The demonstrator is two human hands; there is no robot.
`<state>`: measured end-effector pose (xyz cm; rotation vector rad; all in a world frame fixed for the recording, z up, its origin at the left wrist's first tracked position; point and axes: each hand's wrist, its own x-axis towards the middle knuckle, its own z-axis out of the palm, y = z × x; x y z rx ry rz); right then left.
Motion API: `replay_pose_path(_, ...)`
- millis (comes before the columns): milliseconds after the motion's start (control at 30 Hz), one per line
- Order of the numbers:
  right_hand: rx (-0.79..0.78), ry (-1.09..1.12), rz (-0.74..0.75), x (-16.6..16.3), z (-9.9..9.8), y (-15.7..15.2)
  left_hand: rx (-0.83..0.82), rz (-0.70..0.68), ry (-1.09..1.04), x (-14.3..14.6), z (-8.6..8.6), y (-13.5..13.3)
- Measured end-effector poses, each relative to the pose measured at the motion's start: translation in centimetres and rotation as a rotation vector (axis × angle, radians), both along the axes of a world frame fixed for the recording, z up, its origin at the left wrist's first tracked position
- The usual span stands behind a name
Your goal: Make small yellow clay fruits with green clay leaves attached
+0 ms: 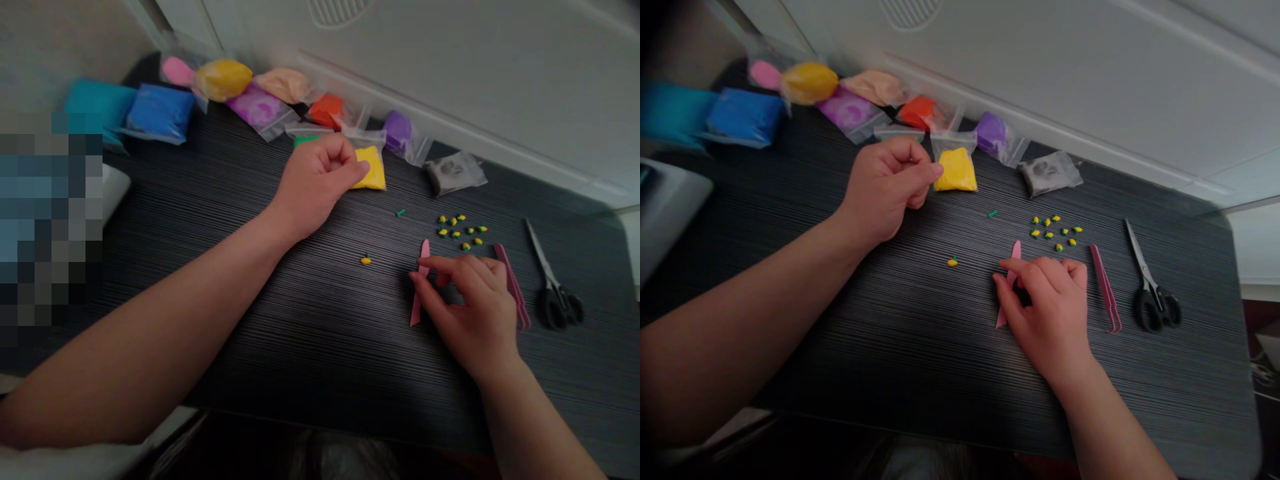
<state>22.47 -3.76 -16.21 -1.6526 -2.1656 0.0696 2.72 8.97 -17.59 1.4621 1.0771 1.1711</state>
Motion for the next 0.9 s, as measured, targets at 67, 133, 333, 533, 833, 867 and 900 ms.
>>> replay_pose_path(67, -0.017, 0.013, 0.002, 0.0, -0.1, 0.1, -0.013, 0.001, -0.006, 0.1, 0.2, -0.1)
replay_pose_path(133, -0.036, 0.036, 0.01, -0.1, -0.1, 0.1, -0.029, -0.001, 0.006, 0.1, 0.3, -0.1)
replay_pose_path(333, -0.029, 0.061, -0.002, -0.1, 0.1, 0.2, -0.008, -0.025, -0.008, 0.0, 0.4, -0.2)
replay_pose_path(533, -0.027, 0.094, 0.011, -0.1, 0.1, 0.1, -0.032, -0.027, 0.031, -0.1, 0.5, -0.2)
replay_pose_path(833, -0.283, 0.666, -0.08, 0.0, 0.6, 0.0, 0.017, -0.009, -0.044, -0.1, -0.4, 0.3)
replay_pose_path(867, -0.325, 0.788, -0.082, 0.1, 0.5, 0.0, 0.029, -0.008, -0.042, -0.1, -0.5, 0.3)
replay_pose_path(900, -0.342, 0.922, -0.071, 0.2, 0.4, 0.0, 0.041, -0.007, -0.036, -0.1, -0.5, 0.3)
